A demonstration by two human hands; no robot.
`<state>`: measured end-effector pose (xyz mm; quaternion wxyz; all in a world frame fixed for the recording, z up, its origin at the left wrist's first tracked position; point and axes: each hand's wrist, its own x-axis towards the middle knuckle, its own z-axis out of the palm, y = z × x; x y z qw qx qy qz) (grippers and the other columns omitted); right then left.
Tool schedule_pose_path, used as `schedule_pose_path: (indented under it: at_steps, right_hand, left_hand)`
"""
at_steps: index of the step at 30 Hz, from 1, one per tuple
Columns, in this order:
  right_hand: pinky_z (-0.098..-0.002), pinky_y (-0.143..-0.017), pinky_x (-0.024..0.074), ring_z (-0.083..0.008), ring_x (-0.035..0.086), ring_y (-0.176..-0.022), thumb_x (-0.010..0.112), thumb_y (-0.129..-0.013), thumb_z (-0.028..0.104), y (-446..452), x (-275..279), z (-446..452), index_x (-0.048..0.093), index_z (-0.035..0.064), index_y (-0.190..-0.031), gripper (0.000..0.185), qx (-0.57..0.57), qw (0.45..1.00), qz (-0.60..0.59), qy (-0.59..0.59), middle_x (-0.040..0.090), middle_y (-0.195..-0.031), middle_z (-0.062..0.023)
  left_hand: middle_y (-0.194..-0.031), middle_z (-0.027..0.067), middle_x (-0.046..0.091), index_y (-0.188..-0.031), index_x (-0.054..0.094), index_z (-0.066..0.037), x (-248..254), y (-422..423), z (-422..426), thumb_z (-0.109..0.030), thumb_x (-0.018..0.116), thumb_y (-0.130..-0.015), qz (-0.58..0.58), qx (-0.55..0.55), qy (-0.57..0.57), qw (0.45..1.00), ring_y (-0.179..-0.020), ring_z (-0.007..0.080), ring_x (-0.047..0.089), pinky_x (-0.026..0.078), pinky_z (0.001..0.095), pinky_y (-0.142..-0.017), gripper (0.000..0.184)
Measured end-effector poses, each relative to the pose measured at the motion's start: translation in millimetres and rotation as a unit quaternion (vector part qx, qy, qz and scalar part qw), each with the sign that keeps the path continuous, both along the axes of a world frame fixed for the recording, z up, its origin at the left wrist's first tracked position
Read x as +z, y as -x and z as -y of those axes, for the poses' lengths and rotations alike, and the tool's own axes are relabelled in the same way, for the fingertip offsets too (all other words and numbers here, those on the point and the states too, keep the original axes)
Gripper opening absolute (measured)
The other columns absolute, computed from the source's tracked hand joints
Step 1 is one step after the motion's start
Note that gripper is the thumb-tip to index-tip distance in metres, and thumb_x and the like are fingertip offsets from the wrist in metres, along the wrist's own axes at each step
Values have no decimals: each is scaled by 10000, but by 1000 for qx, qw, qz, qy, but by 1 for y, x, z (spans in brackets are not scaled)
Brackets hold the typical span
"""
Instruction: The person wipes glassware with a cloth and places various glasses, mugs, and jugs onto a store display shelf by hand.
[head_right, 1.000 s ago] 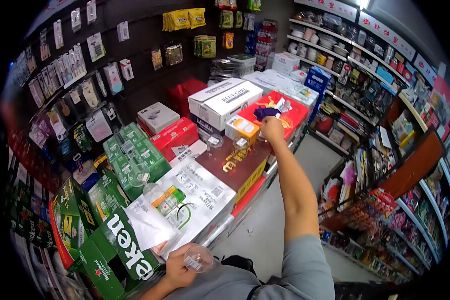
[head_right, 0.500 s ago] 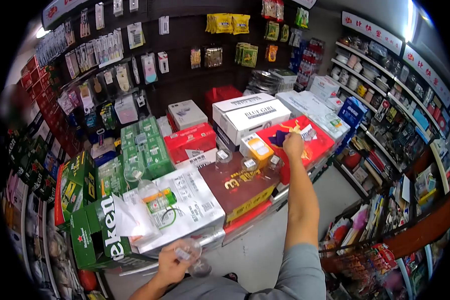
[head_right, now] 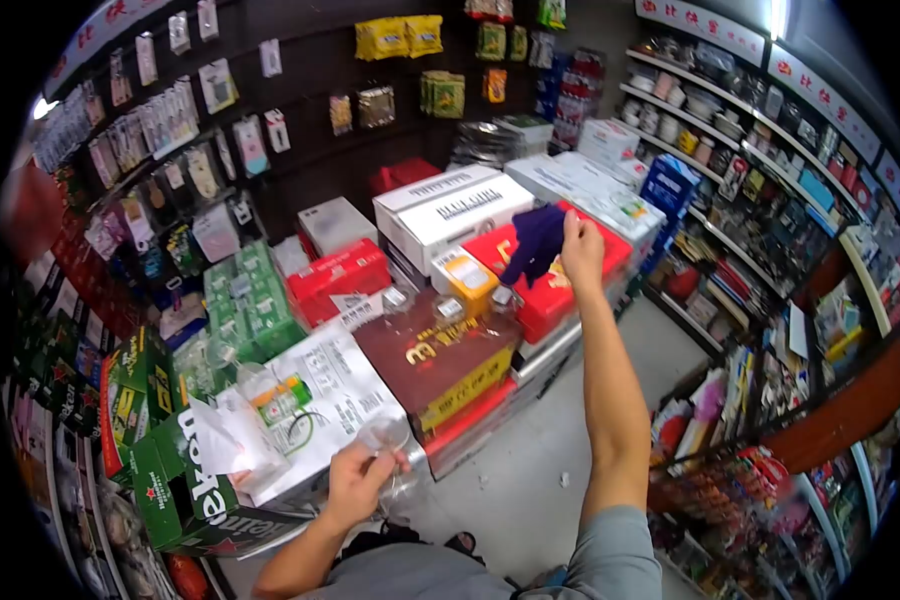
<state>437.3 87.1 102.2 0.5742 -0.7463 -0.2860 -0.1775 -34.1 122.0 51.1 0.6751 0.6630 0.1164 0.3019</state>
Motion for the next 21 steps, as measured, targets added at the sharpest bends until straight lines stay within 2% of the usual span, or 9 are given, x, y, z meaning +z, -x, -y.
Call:
schedule_pose_path:
  at_steps: [1,3,4,6,8,9,11,17,21]
  right_hand:
    - [-311,-714,500,-158,640,-764,486,-1034,357,24,17,18,636,-25,-910,428,31,998,-24,-43,658,-798,-62]
    - [-264,-779,486,-131,622,-805,422,-1063,292,86,45,54,628,-9,-974,376,275,915,-174,-236,653,-866,-36]
    - [-236,-736,467,-88,595,-783,448,-1049,286,129,58,69,608,10,-1029,320,226,939,-143,-219,655,-879,-39]
    - [-283,-751,469,-108,579,-807,529,-1004,238,175,38,101,561,32,-893,236,258,961,-36,-92,614,-860,-5]
    - [-363,-870,454,-250,565,-983,668,-886,129,232,43,120,549,45,-877,146,331,923,164,110,579,-1001,-132]
    - [-374,-898,447,-306,547,-1022,699,-873,138,252,42,121,548,37,-870,182,416,885,148,149,550,-1082,-166]
    - [-346,-860,444,-271,536,-978,693,-896,181,278,22,132,534,30,-882,220,433,885,-32,169,540,-1086,-139]
    - [-284,-851,434,-124,515,-942,716,-905,168,309,17,155,522,42,-1004,251,388,897,-189,93,558,-1024,-59]
    - [-264,-749,478,-73,551,-832,673,-925,143,313,4,149,543,17,-1084,241,304,932,-190,53,622,-907,-25]
  left_hand:
    - [-902,69,642,-1070,646,37,5,-10,0,-86,568,-957,-5,-12,-2,1000,-829,136,612,485,270,-756,185]
    - [-875,53,621,-1076,642,24,8,-30,-3,-88,557,-964,5,-45,-98,994,-814,135,603,483,278,-739,180]
    - [-875,53,621,-1076,642,24,8,-37,1,-88,557,-964,-2,-57,-93,994,-814,135,603,483,278,-739,180]
    - [-877,71,616,-1045,653,19,10,-55,8,-87,560,-956,20,-92,-53,994,-800,168,610,482,293,-725,167]
    - [-840,92,629,-979,657,21,11,-64,11,-75,568,-935,8,-129,-83,988,-766,203,621,482,312,-699,138]
    - [-802,114,643,-913,662,23,11,-67,12,-63,576,-915,-2,-147,-114,983,-733,238,632,481,331,-672,122]
    - [-765,136,657,-848,666,25,7,-70,15,-51,584,-894,-13,-179,-144,973,-699,273,644,481,350,-646,121]
    - [-678,178,642,-699,668,10,-2,-74,11,-47,602,-842,25,-206,-294,933,-640,354,638,490,442,-615,167]
    - [-705,165,641,-880,689,1,7,-69,13,-23,587,-855,-12,-273,-273,922,-667,347,633,491,416,-619,108]
